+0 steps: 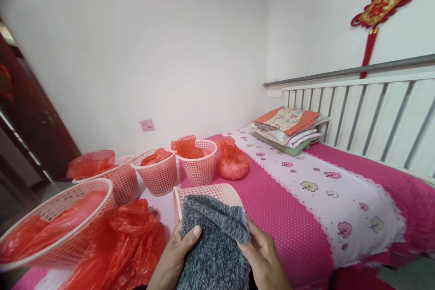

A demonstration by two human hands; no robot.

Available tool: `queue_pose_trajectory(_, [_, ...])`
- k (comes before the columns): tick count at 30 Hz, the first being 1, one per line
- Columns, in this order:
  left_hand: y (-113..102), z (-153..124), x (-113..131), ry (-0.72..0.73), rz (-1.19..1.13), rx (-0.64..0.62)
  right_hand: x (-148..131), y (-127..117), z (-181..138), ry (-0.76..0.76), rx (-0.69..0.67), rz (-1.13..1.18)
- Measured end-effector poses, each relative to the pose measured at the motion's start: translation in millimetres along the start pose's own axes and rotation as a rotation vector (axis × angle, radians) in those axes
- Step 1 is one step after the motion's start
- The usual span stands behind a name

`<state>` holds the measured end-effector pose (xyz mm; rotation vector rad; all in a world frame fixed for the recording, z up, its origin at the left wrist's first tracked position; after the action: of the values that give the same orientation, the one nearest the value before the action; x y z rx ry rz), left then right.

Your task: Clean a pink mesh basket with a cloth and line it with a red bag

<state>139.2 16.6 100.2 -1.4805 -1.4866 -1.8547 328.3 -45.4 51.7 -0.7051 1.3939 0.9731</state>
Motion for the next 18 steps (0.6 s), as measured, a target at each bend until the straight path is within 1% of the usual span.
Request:
queue_pose_trajectory(1, [-1,0,0,0.004,0.014,0.007,-9,6,0,-0.035,-0.046,0.022])
queue_pose_trajectory(2, [-2,1,0,0.010,0.035,0.012,-18,9,-1,-0.076,-0.063,0.044])
queue_pose_trajectory(3, [-3,1,0,0.017,0.060,0.012,-27,11,0,-0.120,-0.049,0.061])
queue_pose_trajectory(5, [-5,3,-1,0.033,0.108,0.014,-41,8,0,-0.216,0.020,0.042])
queue_pose_trajectory(7, [-7,3,-1,0.043,0.144,0.024,-53,6,-2,-0.352,0.056,-0.079])
queue_pose_trajectory(9, [-6,4,1,0.069,0.209,0.017,-65,4,-9,-0.540,0.077,-0.264])
queue_pose_trajectory(11, [1,4,5,0.116,0.312,-0.053,-76,5,-17,-0.710,0.077,-0.425])
queue_pose_trajectory(12, [6,3,6,0.144,0.370,-0.107,-80,5,-20,-0.765,0.060,-0.473])
queue_pose_trajectory(14, [15,2,5,0.181,0.452,-0.203,-86,5,-23,-0.816,0.012,-0.510])
queue_pose_trajectory(15, [16,2,4,0.184,0.466,-0.229,-88,4,-22,-0.814,-0.013,-0.510])
queue_pose_trajectory(16, [17,2,2,0.179,0.471,-0.245,-88,1,-21,-0.795,-0.027,-0.498])
queue_pose_trajectory(18, [14,3,-4,0.157,0.450,-0.252,-84,-6,-15,-0.692,-0.034,-0.437])
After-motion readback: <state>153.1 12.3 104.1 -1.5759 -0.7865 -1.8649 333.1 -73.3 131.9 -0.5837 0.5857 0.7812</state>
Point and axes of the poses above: each hand's wrist, its own z-axis towards the middle knuckle, its own y-axis out of the palm, x = y × z, the point moved 8 cm from there along z, towards the middle knuckle
